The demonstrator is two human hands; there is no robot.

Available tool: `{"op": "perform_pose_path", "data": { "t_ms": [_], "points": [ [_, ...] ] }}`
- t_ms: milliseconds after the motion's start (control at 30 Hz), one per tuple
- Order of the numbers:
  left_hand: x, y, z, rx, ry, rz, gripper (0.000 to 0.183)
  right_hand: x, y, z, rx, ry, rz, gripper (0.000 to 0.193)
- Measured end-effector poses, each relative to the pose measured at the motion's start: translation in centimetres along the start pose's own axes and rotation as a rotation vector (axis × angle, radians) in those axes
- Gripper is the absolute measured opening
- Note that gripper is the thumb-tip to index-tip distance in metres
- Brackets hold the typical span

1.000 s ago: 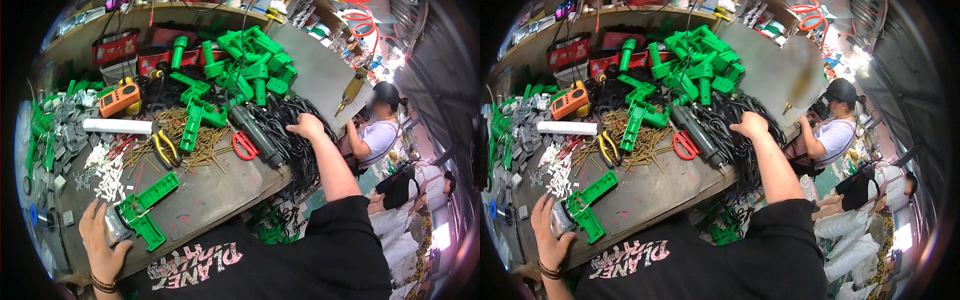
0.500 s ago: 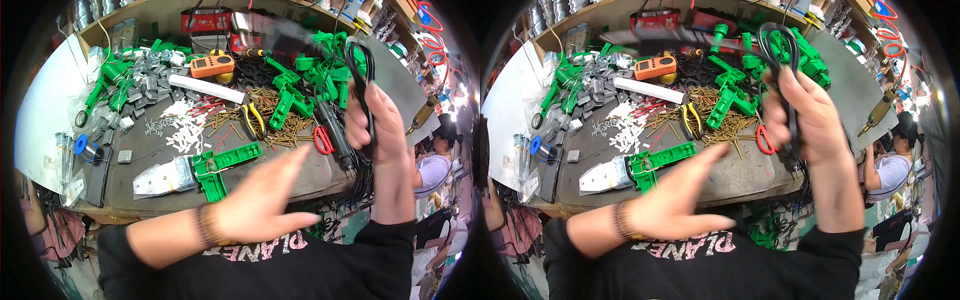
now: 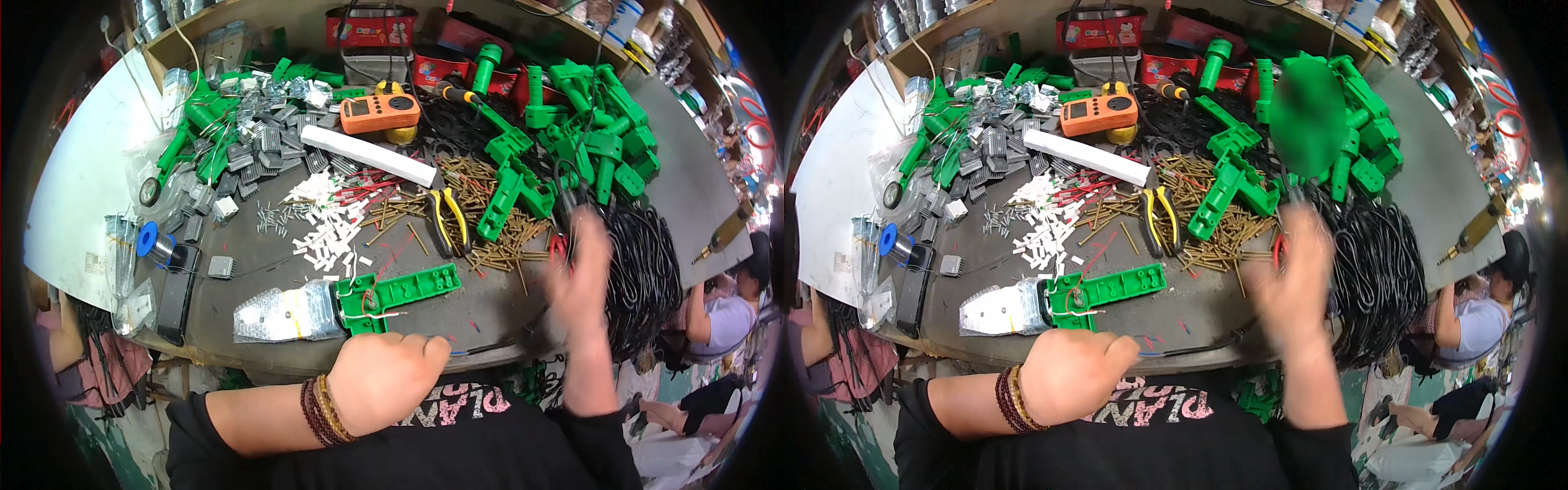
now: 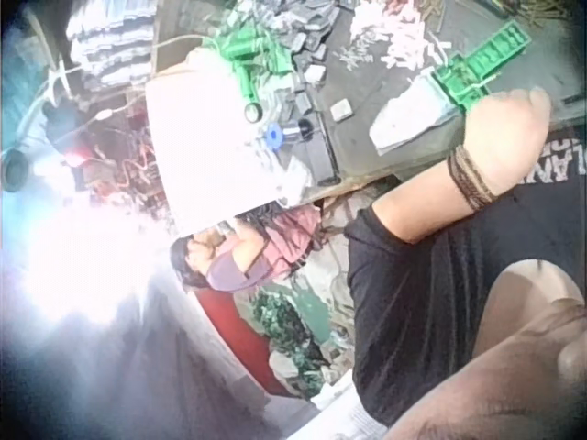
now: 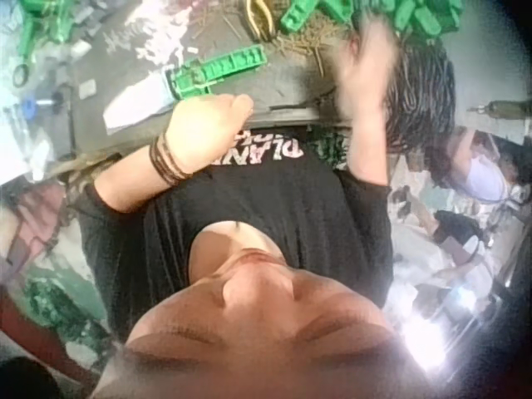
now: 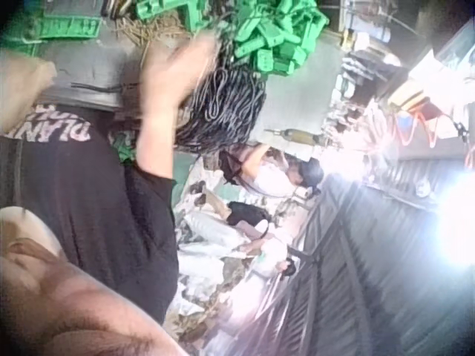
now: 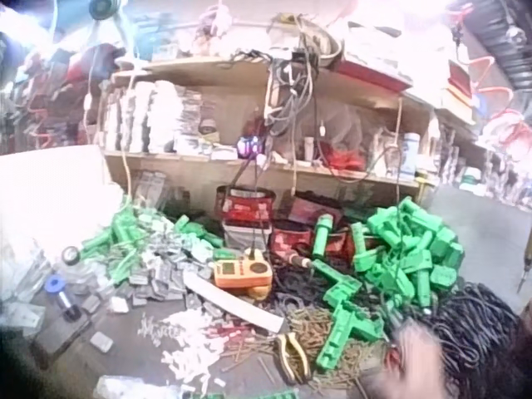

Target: Assembling the internal wiring and components of a green plastic housing using a soldering iron and screwdriver.

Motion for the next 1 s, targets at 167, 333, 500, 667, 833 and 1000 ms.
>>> {"op": "perform_pose_path", "data": {
  "t_ms": [167,333,500,667,833,1000],
  "points": [
    [2.3,0.1,-0.1,-0.029,-0.216,0.078,0.017,-1.6,2.5,-8.5,0.277,-0.559,-0.739,0.023],
    [4.5,-1.4,-0.5,0.014,-0.068,-0.076,0.017,-4.3,2.8,-8.1,-0.048,-1.100,-0.753,0.018],
    [3.7,-13.5,-11.1,0.042,-0.033,0.222,0.018,-6.5,4.7,-6.8,-0.391,-1.347,-0.794,0.020],
    [-1.5,-19.3,-13.5,0.216,-0.272,-0.066,0.020,-6.9,5.1,-6.4,-0.514,-1.487,-0.718,0.021],
    [-2.0,-20.8,-13.0,0.225,-0.374,-0.140,0.018,-6.8,5.0,-6.6,-0.581,-1.614,-0.717,0.021],
    [-0.1,-18.4,-13.3,0.042,-0.402,-0.041,0.014,-6.1,4.3,-6.6,-0.610,-1.626,-0.813,0.021]
  ]
}}
Point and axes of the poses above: each hand's wrist, its own y-axis away from the middle knuckle, its own x-axis out of the back of the hand, z = x × y, the point moved 3 cm from there along -y, towards the middle knuckle, and after that the axes turned 8 degrees about x, right-handed, at the moved point
